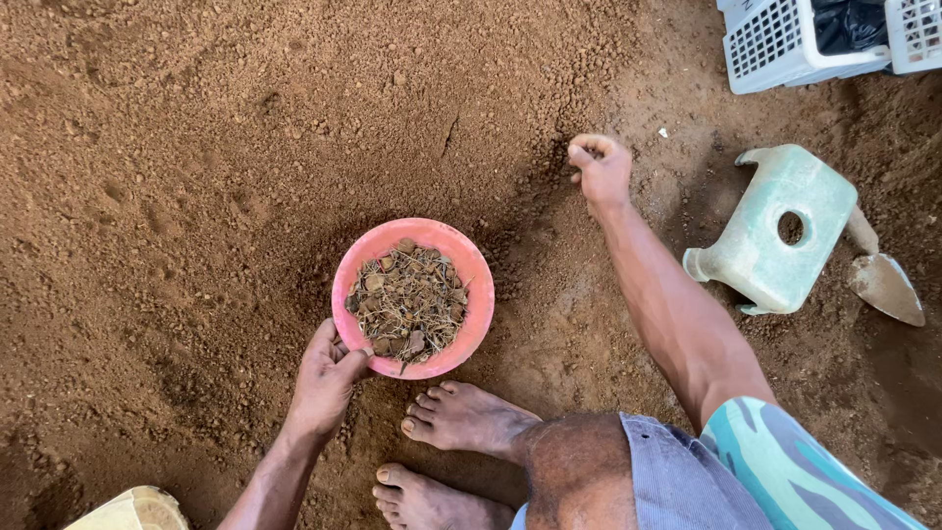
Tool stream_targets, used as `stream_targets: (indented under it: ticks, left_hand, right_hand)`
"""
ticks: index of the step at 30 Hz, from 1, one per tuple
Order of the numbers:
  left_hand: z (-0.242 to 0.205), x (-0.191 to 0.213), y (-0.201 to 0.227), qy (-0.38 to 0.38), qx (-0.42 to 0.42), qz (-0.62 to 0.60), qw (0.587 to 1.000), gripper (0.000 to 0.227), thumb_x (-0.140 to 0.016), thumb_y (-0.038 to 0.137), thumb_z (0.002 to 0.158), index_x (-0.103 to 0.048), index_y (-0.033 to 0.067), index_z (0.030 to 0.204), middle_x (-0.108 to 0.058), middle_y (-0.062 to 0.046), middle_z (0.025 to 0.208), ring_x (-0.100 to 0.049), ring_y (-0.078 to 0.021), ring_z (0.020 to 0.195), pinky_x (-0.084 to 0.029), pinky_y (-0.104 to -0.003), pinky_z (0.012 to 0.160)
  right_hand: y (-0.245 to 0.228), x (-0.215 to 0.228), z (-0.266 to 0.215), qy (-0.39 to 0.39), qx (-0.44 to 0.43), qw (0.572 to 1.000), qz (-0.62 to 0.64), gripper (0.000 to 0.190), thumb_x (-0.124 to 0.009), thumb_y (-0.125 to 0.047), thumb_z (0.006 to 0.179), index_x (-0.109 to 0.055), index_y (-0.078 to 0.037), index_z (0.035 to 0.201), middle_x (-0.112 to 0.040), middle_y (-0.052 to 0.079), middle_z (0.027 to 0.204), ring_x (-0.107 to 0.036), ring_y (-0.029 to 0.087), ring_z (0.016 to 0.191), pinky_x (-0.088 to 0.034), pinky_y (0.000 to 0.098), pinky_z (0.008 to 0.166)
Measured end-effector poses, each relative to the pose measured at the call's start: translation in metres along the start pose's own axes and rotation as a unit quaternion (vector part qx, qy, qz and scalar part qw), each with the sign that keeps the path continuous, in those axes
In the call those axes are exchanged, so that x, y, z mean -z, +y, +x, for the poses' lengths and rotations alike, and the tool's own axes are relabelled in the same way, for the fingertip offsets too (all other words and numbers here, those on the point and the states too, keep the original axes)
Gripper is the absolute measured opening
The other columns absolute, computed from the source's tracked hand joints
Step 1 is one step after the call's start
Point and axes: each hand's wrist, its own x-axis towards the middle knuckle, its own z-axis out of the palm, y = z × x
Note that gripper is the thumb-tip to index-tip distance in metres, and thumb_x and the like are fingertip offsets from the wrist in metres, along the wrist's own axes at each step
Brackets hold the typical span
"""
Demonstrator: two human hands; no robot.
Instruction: The person holds a pink bowl containing dried plant material and repeatedly picks small clumps of brown granular material from a large pile on the floor, placing them into the bowl. The person occasionally adjusts the bowl's position while continuing to gather material by hand.
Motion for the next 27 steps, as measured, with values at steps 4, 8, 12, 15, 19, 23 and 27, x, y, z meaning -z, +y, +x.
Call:
stream_targets:
  ticks: [4, 8, 12, 15, 19, 23, 27]
  left_hand:
    - [0.004, -0.009, 0.005, -0.002, 0.011, 0.023, 1.000, 0.031, -0.055, -0.005, 0.085, -0.055, 0.0057, 0.114, -0.063, 0.001, 0.088, -0.063, -0.0106, 0.077, -0.058, -0.030, 0.074]
    - [0.011, -0.012, 0.000, -0.011, -0.007, 0.044, 0.999, 0.026, -0.059, -0.005, 0.086, -0.056, 0.0049, 0.109, -0.059, -0.001, 0.084, -0.056, -0.0098, 0.073, -0.050, -0.028, 0.067]
    - [0.018, -0.015, -0.005, -0.014, -0.004, 0.046, 0.999, 0.026, -0.059, -0.004, 0.085, -0.056, 0.0060, 0.109, -0.060, 0.000, 0.085, -0.055, -0.0083, 0.072, -0.048, -0.026, 0.065]
    - [0.018, -0.019, -0.005, -0.022, 0.001, 0.036, 0.999, 0.027, -0.058, -0.004, 0.085, -0.057, 0.0058, 0.111, -0.060, -0.001, 0.085, -0.055, -0.0086, 0.073, -0.048, -0.026, 0.065]
    - [0.019, -0.028, -0.002, -0.028, 0.018, 0.045, 0.998, 0.025, -0.058, -0.003, 0.086, -0.056, 0.0058, 0.110, -0.061, -0.002, 0.085, -0.059, -0.0099, 0.074, -0.055, -0.028, 0.068]
    - [0.023, -0.037, -0.004, -0.037, 0.018, 0.042, 0.998, 0.027, -0.057, -0.002, 0.084, -0.056, 0.0067, 0.110, -0.064, -0.001, 0.089, -0.062, -0.0100, 0.078, -0.058, -0.029, 0.072]
    - [0.029, -0.044, -0.009, -0.033, 0.026, 0.081, 0.996, 0.026, -0.060, -0.002, 0.087, -0.056, 0.0040, 0.112, -0.061, -0.004, 0.087, -0.057, -0.0120, 0.075, -0.051, -0.030, 0.067]
  right_hand:
    - [-0.001, 0.000, 0.029, -0.007, 0.101, 0.989, -0.108, 0.010, -0.077, -0.006, 0.091, -0.078, -0.012, 0.098, -0.075, 0.003, 0.092, -0.062, 0.009, 0.068, -0.052, 0.0261, 0.059]
    - [0.012, -0.009, 0.044, -0.034, 0.227, 0.963, -0.143, 0.007, -0.078, 0.001, 0.090, -0.077, -0.004, 0.094, -0.074, 0.005, 0.090, -0.065, 0.009, 0.075, -0.054, 0.0259, 0.065]
    - [0.021, -0.004, 0.051, -0.072, 0.064, 0.994, 0.060, 0.007, -0.072, 0.004, 0.093, -0.068, -0.001, 0.097, -0.070, 0.006, 0.081, -0.064, 0.011, 0.064, -0.052, 0.0248, 0.054]
    - [0.019, 0.006, 0.047, -0.089, 0.026, 0.986, 0.140, 0.009, -0.069, 0.006, 0.094, -0.064, 0.000, 0.097, -0.068, 0.007, 0.078, -0.064, 0.012, 0.061, -0.052, 0.0244, 0.051]
    - [-0.008, 0.017, 0.025, -0.090, 0.004, 0.978, 0.189, 0.009, -0.068, 0.006, 0.093, -0.064, -0.002, 0.094, -0.069, 0.007, 0.078, -0.065, 0.013, 0.061, -0.054, 0.0247, 0.051]
    - [-0.049, 0.027, -0.034, -0.222, 0.046, 0.970, 0.088, 0.009, -0.069, 0.005, 0.092, -0.068, -0.005, 0.091, -0.072, 0.009, 0.084, -0.064, 0.011, 0.062, -0.050, 0.0233, 0.053]
    - [-0.066, 0.018, -0.108, -0.427, 0.057, 0.902, 0.016, 0.012, -0.070, 0.002, 0.090, -0.076, -0.004, 0.099, -0.077, 0.011, 0.092, -0.070, 0.011, 0.064, -0.057, 0.0247, 0.057]
